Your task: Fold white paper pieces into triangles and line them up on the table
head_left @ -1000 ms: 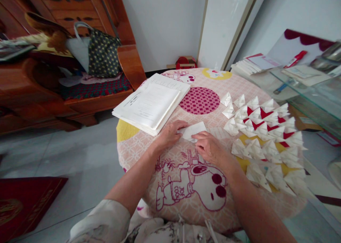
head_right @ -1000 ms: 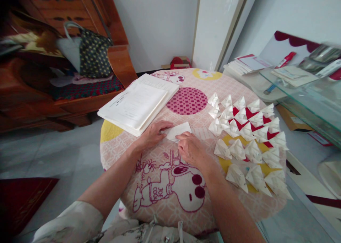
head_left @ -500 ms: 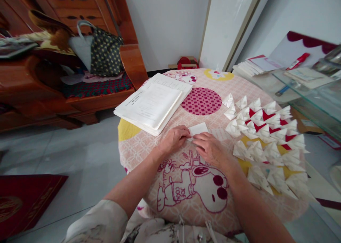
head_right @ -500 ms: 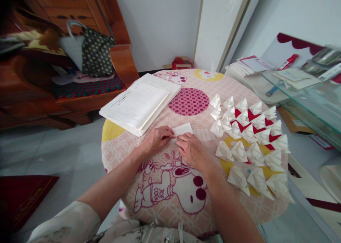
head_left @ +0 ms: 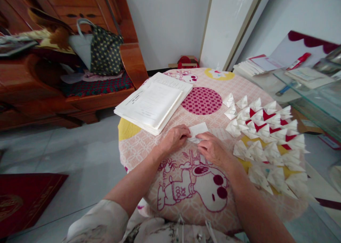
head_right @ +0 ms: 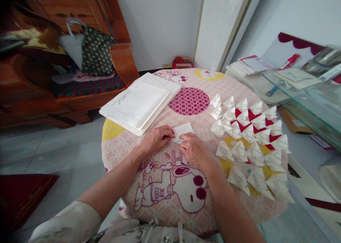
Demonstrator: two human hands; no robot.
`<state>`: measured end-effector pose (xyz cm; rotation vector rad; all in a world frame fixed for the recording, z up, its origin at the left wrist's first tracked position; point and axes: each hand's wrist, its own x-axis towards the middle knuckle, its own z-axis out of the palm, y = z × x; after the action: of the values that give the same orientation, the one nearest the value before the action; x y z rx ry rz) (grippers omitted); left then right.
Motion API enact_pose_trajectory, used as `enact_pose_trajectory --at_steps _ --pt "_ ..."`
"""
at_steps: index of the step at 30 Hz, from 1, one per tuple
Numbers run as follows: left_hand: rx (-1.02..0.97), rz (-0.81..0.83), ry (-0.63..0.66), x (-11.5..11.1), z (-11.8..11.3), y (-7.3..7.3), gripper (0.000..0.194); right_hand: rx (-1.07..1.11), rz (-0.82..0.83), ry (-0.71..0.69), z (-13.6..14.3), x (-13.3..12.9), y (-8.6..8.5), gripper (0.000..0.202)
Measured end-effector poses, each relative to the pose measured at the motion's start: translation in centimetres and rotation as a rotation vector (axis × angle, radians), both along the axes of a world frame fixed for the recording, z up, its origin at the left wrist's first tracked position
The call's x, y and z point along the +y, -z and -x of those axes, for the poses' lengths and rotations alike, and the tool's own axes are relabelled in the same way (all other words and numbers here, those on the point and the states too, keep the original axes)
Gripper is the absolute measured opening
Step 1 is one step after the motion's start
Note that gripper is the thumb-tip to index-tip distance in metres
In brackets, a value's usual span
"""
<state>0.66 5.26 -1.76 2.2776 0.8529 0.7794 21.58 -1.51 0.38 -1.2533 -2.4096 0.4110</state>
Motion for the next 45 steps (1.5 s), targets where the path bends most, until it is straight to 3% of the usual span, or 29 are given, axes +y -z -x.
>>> enact_pose_trajectory --at_steps 6,11,22,28,32,38,45 --pt "0.054 -0.007 -0.001 -0.4 -0.1 -0.7 0.017 0.082 -0.077 0.121 -1.3 0.0 1.4 0.021" --pt "0.098 -0.001 0.009 -0.3 0.0 -0.7 0.017 -0.027 -0.135 0.126 -1.1 0.2 1.9 0.045" --pt "0.075 -0.094 0.052 0.0 0.2 -0.1 0.016 0.032 -0.216 0.203 -2.2 0.8 2.1 0.033" --pt "0.022 -0.151 0.101 -0.4 0.2 0.1 0.023 -0.041 -0.134 0.11 -1.0 -0.2 0.2 0.026" --pt "0.038 -0.108 0.139 -0.9 -0.1 -0.5 0.017 0.125 0.005 0.057 -0.9 -0.5 0.0 0.025" --pt "0.04 -0.017 0.103 -1.2 -0.5 -0.9 0.009 0.342 0.145 0.131 -2.5 0.1 0.4 0.012" --pt "0.024 0.05 0.106 -1.3 -0.4 -1.2 0.016 0.338 0.04 0.158 -1.2 0.5 0.3 0.019"
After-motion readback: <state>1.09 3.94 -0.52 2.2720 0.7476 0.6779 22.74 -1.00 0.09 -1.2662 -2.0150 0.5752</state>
